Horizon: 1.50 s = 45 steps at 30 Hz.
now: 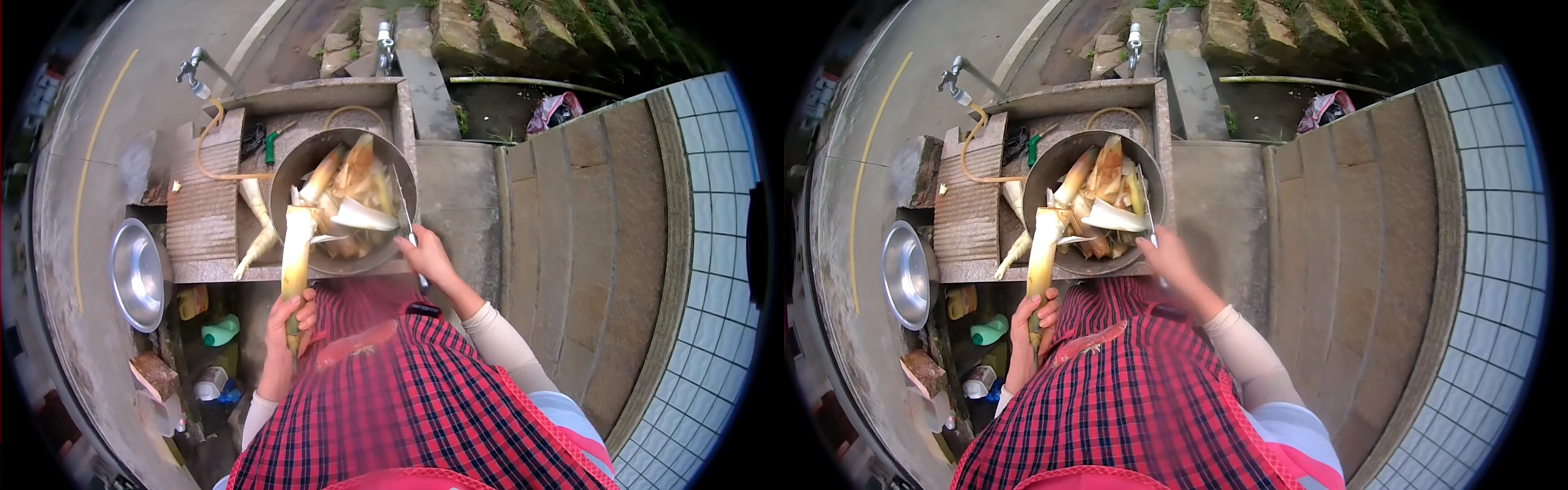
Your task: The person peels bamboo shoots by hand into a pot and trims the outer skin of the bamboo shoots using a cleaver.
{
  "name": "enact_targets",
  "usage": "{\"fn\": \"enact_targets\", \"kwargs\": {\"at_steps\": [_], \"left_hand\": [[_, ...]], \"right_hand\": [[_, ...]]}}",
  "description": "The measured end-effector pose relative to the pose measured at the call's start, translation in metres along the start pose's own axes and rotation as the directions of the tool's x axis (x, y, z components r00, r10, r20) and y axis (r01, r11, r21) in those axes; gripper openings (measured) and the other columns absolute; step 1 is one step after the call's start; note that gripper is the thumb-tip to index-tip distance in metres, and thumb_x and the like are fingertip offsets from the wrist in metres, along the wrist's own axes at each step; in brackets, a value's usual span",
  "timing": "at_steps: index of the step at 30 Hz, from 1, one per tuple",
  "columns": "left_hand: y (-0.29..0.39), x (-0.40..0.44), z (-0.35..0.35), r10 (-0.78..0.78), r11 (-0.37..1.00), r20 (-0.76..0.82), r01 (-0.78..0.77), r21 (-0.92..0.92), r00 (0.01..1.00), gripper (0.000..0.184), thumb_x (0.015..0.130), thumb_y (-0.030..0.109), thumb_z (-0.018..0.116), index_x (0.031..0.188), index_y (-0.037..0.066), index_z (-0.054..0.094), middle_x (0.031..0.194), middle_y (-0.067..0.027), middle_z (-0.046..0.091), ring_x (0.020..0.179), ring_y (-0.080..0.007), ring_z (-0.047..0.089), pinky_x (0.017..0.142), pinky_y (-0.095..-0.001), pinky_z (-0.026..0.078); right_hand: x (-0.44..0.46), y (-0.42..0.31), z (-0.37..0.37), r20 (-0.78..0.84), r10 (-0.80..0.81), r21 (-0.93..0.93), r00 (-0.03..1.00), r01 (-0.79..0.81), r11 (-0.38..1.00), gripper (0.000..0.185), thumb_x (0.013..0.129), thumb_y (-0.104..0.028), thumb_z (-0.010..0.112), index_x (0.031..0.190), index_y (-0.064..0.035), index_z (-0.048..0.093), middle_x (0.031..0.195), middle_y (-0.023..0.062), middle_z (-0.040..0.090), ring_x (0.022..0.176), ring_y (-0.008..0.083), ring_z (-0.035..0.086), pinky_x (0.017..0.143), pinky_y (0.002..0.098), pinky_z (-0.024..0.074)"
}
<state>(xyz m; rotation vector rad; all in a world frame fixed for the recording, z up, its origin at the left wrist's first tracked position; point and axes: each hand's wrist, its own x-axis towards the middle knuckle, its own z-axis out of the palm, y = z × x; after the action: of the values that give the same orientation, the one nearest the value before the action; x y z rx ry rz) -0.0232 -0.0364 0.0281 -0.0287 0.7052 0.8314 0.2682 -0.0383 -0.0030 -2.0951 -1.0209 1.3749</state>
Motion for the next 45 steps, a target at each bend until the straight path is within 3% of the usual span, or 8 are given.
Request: {"fn": "enact_targets", "kwargs": {"at_steps": [2, 5, 13, 19, 25, 36, 39, 45], "left_hand": [[0.008, -0.017, -0.002, 0.037, 0.999, -0.018, -0.038, -0.013, 0.999, 0.035, 0.085, 0.003, 0.052, 0.118, -0.002, 0.042, 0.099, -0.0147, 0.047, 0.064, -0.0096, 0.042, 0.050, -0.0192, 0.037], [0.016, -0.041, -0.007, 0.094, 0.995, -0.023, -0.093, 0.024, 0.995, 0.040, 0.084, 0.005, 0.054, 0.121, -0.002, 0.040, 0.100, -0.0156, 0.047, 0.064, -0.0098, 0.042, 0.048, -0.0179, 0.037], [0.011, -0.058, -0.007, 0.212, 0.961, -0.122, -0.185, 0.204, 0.970, 0.039, 0.080, 0.007, 0.055, 0.116, -0.005, 0.045, 0.099, -0.0154, 0.049, 0.066, -0.0126, 0.045, 0.044, -0.0180, 0.038], [0.006, -0.050, -0.009, 0.178, 0.941, -0.109, -0.137, 0.310, 0.978, 0.028, 0.080, 0.007, 0.056, 0.103, -0.008, 0.051, 0.081, -0.0137, 0.053, 0.061, -0.0139, 0.048, 0.044, -0.0210, 0.039], [0.006, -0.030, -0.001, 0.138, 0.920, -0.101, -0.090, 0.381, 0.985, 0.025, 0.083, 0.009, 0.059, 0.101, -0.007, 0.052, 0.076, -0.0120, 0.054, 0.060, -0.0140, 0.050, 0.045, -0.0228, 0.040], [-0.015, 0.091, -0.013, -0.085, 0.906, 0.134, 0.133, -0.401, 0.987, 0.029, 0.088, 0.012, 0.052, 0.111, -0.004, 0.045, 0.090, -0.0158, 0.053, 0.069, -0.0152, 0.050, 0.050, -0.0206, 0.043], [-0.030, 0.090, -0.006, -0.133, 0.969, -0.185, 0.089, -0.230, 0.974, 0.024, 0.090, 0.018, 0.051, 0.102, -0.001, 0.051, 0.082, -0.0126, 0.055, 0.069, -0.0182, 0.054, 0.051, -0.0238, 0.045], [-0.066, 0.074, 0.010, 0.060, 0.986, -0.341, -0.003, 0.167, 0.938, 0.042, 0.094, 0.042, 0.047, 0.096, 0.000, 0.050, 0.079, -0.0089, 0.054, 0.065, -0.0172, 0.053, 0.052, -0.0259, 0.045]], "right_hand": [[0.008, -0.023, 0.009, 0.078, 0.084, 0.062, 0.993, -0.089, 0.994, 0.036, 0.081, -0.028, 0.062, 0.098, 0.0038, 0.056, 0.079, 0.0229, 0.063, 0.078, 0.0365, 0.063, 0.071, 0.0447, 0.0487], [0.022, -0.004, 0.047, 0.016, -0.309, -0.239, 0.951, 0.304, 0.922, 0.032, 0.083, -0.026, 0.059, 0.101, 0.0007, 0.056, 0.080, 0.0238, 0.063, 0.079, 0.0396, 0.062, 0.072, 0.0478, 0.0486], [0.008, -0.016, -0.004, -0.094, -0.307, -0.356, 0.947, 0.256, 0.899, 0.033, 0.082, -0.023, 0.060, 0.107, -0.0020, 0.057, 0.077, 0.0232, 0.062, 0.074, 0.0399, 0.061, 0.066, 0.0449, 0.0475], [0.000, -0.037, -0.001, 0.206, -0.439, -0.272, 0.875, 0.482, 0.833, 0.033, 0.082, -0.023, 0.061, 0.108, -0.0034, 0.057, 0.068, 0.0198, 0.060, 0.057, 0.0275, 0.062, 0.054, 0.0395, 0.0470], [0.065, -0.018, 0.038, 0.339, -0.038, 0.448, 0.940, -0.126, 0.885, 0.028, 0.090, -0.029, 0.058, 0.083, -0.0011, 0.057, 0.062, -0.0010, 0.051, 0.047, 0.0078, 0.047, 0.041, 0.0236, 0.0380], [-0.002, -0.032, 0.000, 0.107, -0.132, -0.057, 0.985, 0.139, 0.989, 0.028, 0.088, -0.029, 0.060, 0.091, -0.0008, 0.058, 0.058, 0.0040, 0.055, 0.043, 0.0121, 0.051, 0.041, 0.0276, 0.0409], [-0.007, -0.014, -0.005, 0.112, -0.246, -0.031, 0.963, 0.251, 0.967, 0.027, 0.090, -0.027, 0.058, 0.087, -0.0009, 0.056, 0.055, 0.0025, 0.054, 0.040, 0.0095, 0.050, 0.038, 0.0257, 0.0396], [-0.015, -0.007, 0.019, 0.138, -0.287, 0.018, 0.948, 0.287, 0.958, 0.024, 0.091, -0.023, 0.055, 0.084, -0.0012, 0.054, 0.058, 0.0027, 0.057, 0.043, 0.0100, 0.053, 0.042, 0.0253, 0.0427]]}}
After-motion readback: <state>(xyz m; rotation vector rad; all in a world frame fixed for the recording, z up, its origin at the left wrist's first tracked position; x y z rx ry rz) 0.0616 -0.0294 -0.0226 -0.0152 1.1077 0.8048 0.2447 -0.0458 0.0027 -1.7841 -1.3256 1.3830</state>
